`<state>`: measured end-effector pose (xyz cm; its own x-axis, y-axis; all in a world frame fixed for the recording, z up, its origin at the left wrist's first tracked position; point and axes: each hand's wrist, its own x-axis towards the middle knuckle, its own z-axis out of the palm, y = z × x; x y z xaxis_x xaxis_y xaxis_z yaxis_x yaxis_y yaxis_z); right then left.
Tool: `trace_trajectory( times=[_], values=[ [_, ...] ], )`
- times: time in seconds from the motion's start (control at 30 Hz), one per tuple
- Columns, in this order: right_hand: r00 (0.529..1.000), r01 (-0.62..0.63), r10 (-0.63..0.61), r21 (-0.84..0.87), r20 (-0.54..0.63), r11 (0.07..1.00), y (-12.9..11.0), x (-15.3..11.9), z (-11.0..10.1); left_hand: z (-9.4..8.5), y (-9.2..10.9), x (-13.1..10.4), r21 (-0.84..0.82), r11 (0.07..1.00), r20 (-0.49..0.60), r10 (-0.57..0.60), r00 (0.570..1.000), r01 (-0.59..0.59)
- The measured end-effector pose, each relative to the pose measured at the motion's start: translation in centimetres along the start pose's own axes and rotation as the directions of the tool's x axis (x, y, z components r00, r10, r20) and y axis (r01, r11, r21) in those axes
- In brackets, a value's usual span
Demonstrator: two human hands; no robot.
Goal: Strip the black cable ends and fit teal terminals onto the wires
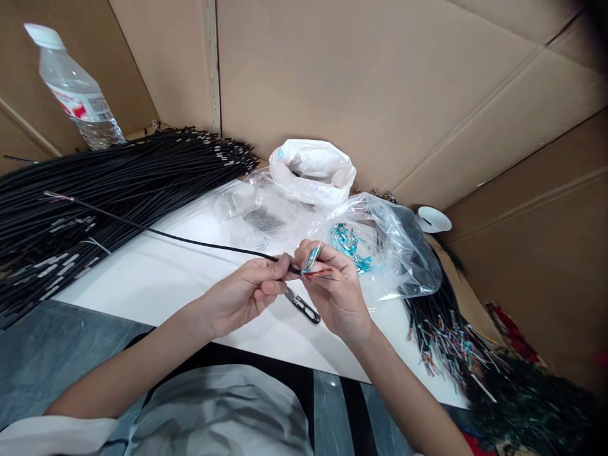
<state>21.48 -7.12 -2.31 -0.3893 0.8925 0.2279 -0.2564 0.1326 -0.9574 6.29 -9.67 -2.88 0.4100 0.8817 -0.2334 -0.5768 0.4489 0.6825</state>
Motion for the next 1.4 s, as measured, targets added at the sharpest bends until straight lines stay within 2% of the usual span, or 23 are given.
trace_trajectory(
  times=[0.1,0.17,0.2,0.27,0.3,0.33,0.37,0.4,0.43,0.47,0.5,0.6,0.67,0.8,0.9,1.0,1.13,1.2,1.3,1.4],
  values=[
    [0.993,0.061,-0.072,-0.123,-0.091,0.991,-0.2,0.1,0.2,-0.7,0.0,0.3,0.104,0.994,-0.022,0.018,1.000,-0.015],
    [0.973,0.137,-0.173,-0.219,-0.155,0.966,-0.4,0.0,0.3,-1.0,0.0,-0.1,0.325,0.944,0.009,0.058,0.998,-0.058],
    [0.959,0.171,-0.221,-0.259,-0.179,0.951,-0.5,-0.1,0.4,-1.1,0.2,-0.5,0.469,0.878,0.034,0.089,0.995,-0.095],
    [0.936,0.222,-0.292,-0.313,-0.197,0.923,-0.9,-0.4,0.6,-0.9,0.7,-1.8,0.726,0.658,0.066,0.221,0.973,-0.199],
    [0.930,0.238,-0.313,-0.331,-0.195,0.913,-1.1,-0.6,0.8,-0.7,1.0,-2.6,0.815,0.525,0.067,0.335,0.940,-0.245],
    [0.928,0.244,-0.322,-0.348,-0.187,0.905,-1.3,-0.7,1.0,-0.3,1.5,-3.4,0.866,0.404,0.072,0.484,0.872,-0.296],
    [0.930,0.243,-0.323,-0.363,-0.177,0.899,-1.6,-0.9,1.1,0.1,1.9,-4.1,0.893,0.296,0.095,0.614,0.784,-0.340],
    [0.932,0.239,-0.320,-0.377,-0.170,0.895,-1.7,-1.0,1.3,0.6,2.4,-4.7,0.909,0.189,0.140,0.699,0.701,-0.370],
    [0.934,0.233,-0.316,-0.387,-0.166,0.892,-1.9,-1.2,1.4,1.1,2.8,-5.1,0.917,0.102,0.188,0.742,0.644,-0.385],
    [0.937,0.228,-0.310,-0.392,-0.162,0.891,-2.0,-1.2,1.6,1.5,3.2,-5.3,0.918,0.045,0.230,0.750,0.620,-0.394],
    [0.940,0.222,-0.303,-0.392,-0.158,0.892,-2.1,-1.3,1.7,2.0,3.4,-5.3,0.916,0.014,0.262,0.736,0.625,-0.402],
    [0.944,0.214,-0.288,-0.365,-0.163,0.906,-2.3,-1.2,1.8,2.8,3.5,-5.0,0.905,0.022,0.298,0.680,0.670,-0.425],
    [0.948,0.197,-0.266,-0.333,-0.174,0.922,-2.3,-1.1,1.8,3.1,3.0,-4.7,0.899,0.031,0.294,0.695,0.656,-0.437],
    [0.966,0.141,-0.190,-0.259,-0.175,0.955,-2.6,-1.1,1.8,3.3,2.1,-4.6,0.888,0.027,0.267,0.783,0.562,-0.459],
    [0.978,0.096,-0.123,-0.161,-0.166,0.982,-2.7,-1.1,1.9,3.5,1.8,-4.7,0.878,-0.066,0.321,0.816,0.481,-0.474],
    [0.985,0.012,-0.018,-0.034,-0.171,0.999,-2.6,-1.1,2.1,3.4,1.5,-4.6,0.868,-0.180,0.397,0.811,0.429,-0.463],
    [0.963,-0.087,0.114,0.120,-0.243,0.989,-2.7,-0.9,2.9,2.9,0.6,-4.0,0.844,-0.228,0.416,0.849,0.326,-0.485],
    [0.952,-0.089,0.124,0.136,-0.279,0.987,-2.7,-0.7,3.2,2.5,0.1,-3.5,0.850,-0.196,0.370,0.883,0.290,-0.490],
    [0.949,-0.077,0.108,0.112,-0.296,0.991,-2.4,-0.4,2.8,2.1,-0.2,-3.5,0.853,-0.087,0.277,0.911,0.306,-0.514],
    [0.907,0.018,0.007,0.056,-0.420,0.998,-1.8,0.0,1.3,2.0,0.3,-4.5,0.812,0.048,0.136,0.954,0.268,-0.582]
  ],
)
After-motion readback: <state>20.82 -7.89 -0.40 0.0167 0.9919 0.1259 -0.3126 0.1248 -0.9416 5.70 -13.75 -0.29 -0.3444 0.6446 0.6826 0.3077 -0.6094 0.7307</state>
